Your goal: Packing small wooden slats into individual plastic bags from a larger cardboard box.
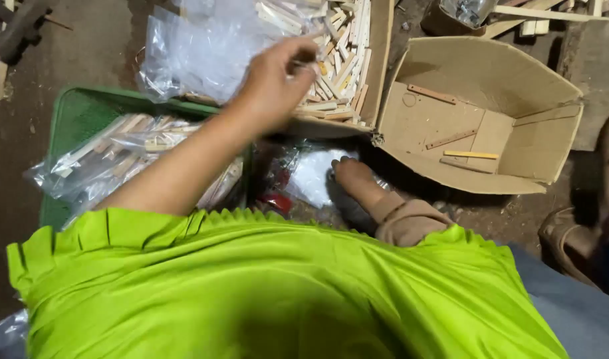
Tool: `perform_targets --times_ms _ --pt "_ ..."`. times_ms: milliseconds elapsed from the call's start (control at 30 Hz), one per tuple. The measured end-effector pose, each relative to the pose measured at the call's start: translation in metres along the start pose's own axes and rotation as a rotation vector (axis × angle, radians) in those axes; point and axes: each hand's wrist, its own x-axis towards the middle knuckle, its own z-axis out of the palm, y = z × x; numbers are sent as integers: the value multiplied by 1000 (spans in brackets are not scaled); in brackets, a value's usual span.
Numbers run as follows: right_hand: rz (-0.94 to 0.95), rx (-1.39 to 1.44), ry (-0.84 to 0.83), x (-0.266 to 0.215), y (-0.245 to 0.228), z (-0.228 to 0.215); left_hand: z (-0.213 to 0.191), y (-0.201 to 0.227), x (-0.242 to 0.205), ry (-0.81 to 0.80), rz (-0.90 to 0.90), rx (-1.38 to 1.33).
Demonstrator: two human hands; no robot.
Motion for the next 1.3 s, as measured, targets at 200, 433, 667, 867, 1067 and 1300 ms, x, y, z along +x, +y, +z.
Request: perform_targets --times_ms 200,433,667,867,1067,1300 --pt "-168 138 360 -41 49 92 21 31 -162 -491 320 433" --pt "-110 231 380 -44 49 59 37 9 -208 -565 195 602" --pt "-48 85 176 -66 -39 13 30 -12 -181 -541 83 765" --pt "-210 -24 429 -25 -20 58 14 0 -174 -523 1 661" --pt "-282 336 816 -12 -1 29 6 -29 -155 -503 -144 624" --pt "-355 1381 729 -78 -69 -145 30 -80 -117 -179 -94 249"
